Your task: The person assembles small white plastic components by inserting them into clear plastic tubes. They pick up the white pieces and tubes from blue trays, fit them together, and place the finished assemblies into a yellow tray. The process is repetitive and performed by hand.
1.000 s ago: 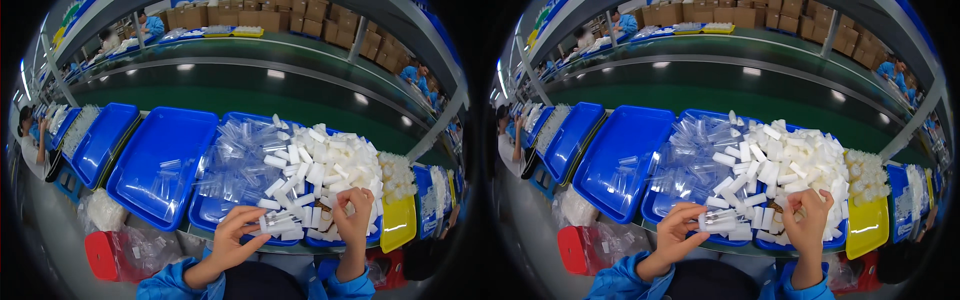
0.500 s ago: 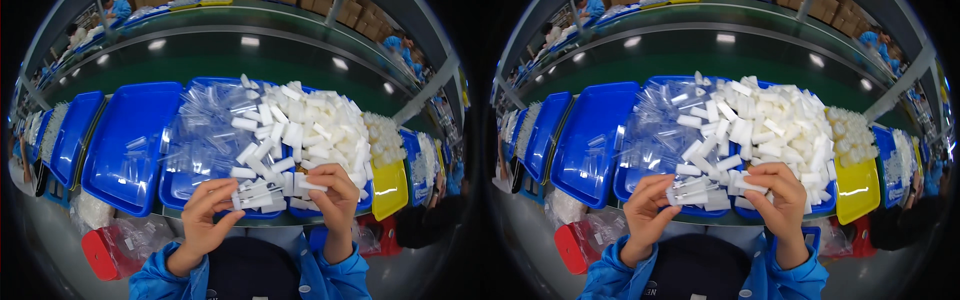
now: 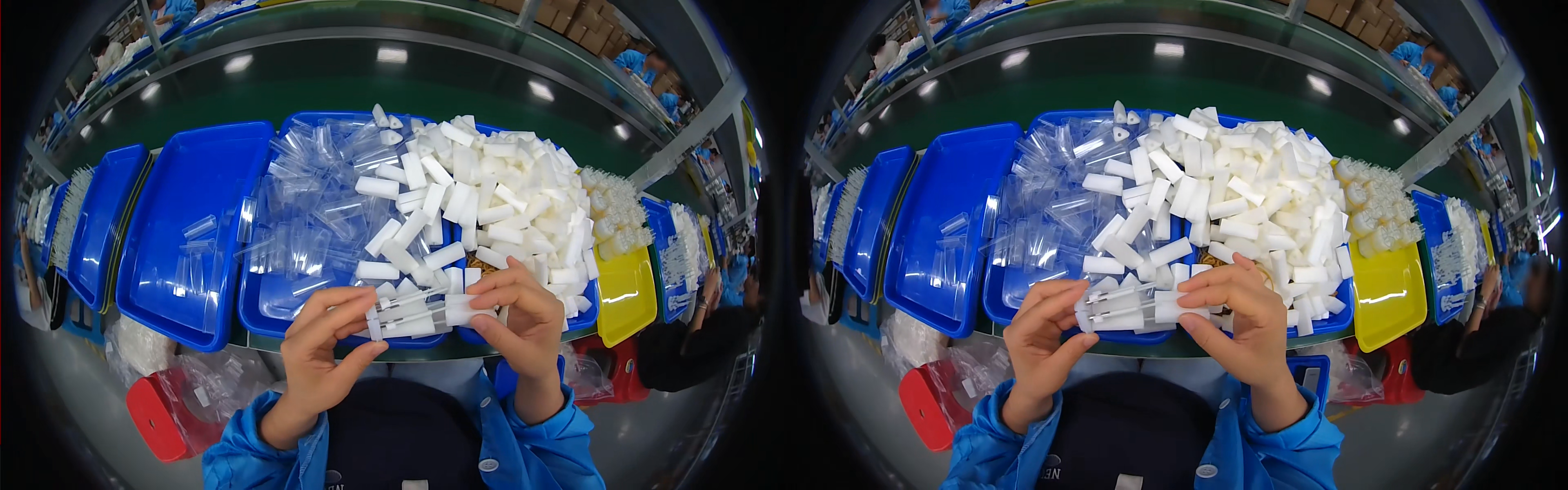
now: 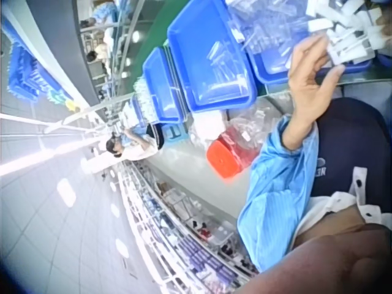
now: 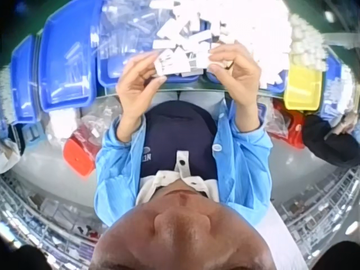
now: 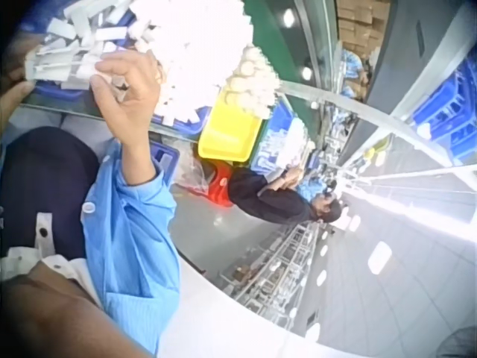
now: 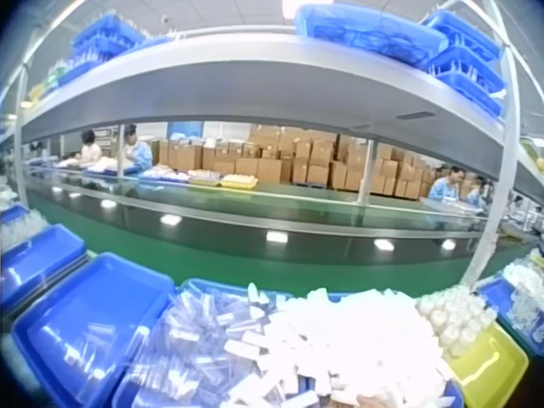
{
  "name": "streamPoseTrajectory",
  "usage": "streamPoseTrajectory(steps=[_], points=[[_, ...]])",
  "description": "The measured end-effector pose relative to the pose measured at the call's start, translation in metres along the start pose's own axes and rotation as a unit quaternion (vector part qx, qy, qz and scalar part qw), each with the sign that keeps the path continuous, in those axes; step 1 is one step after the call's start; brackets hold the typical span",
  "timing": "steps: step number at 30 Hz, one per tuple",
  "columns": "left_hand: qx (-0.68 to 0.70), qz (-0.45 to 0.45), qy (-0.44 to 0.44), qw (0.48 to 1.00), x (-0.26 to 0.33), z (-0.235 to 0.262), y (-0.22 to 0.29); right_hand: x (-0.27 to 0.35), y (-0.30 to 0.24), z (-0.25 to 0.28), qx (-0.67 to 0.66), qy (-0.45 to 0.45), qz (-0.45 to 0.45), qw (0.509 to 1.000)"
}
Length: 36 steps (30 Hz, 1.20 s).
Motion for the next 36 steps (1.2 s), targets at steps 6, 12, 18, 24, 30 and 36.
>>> streamPoseTrajectory(steps=[6, 12, 18, 24, 30, 36], points=[[-0.024, 0.014, -0.007, 1.0, 0.0, -0.003, 0.0, -0.003, -0.02, -0.014, 0.101, 0.014, 0.037, 0.994], [-0.003, 0.044, -0.058, 0.997, -0.001, -0.005, 0.001, -0.004, -0.037, -0.027, 0.201, -0.015, 0.104, 0.974], [-0.001, 0.052, -0.064, 0.997, -0.004, -0.008, 0.006, -0.005, -0.029, -0.032, 0.061, -0.004, 0.083, 0.995], [-0.079, 0.022, -0.055, 0.995, -0.004, -0.011, 0.011, -0.005, -0.022, -0.04, -0.002, -0.01, 0.046, 0.999], [0.015, 0.044, -0.029, 0.999, -0.001, -0.002, 0.005, -0.02, -0.02, 0.029, 0.369, 0.104, 0.038, 0.923], [0.128, -0.004, -0.027, 0.991, 0.002, 0.0, -0.002, -0.03, 0.011, 0.044, 0.462, 0.065, -0.042, 0.883]])
Point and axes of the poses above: each hand's wrist, its own x-axis away from the middle knuckle, its own z-axis out of the back of the hand, y = z × x, the point moved 5 cm from there along -x, towards the middle knuckle, and after that the axes turned 15 degrees about -y, right-handed, at the moved point
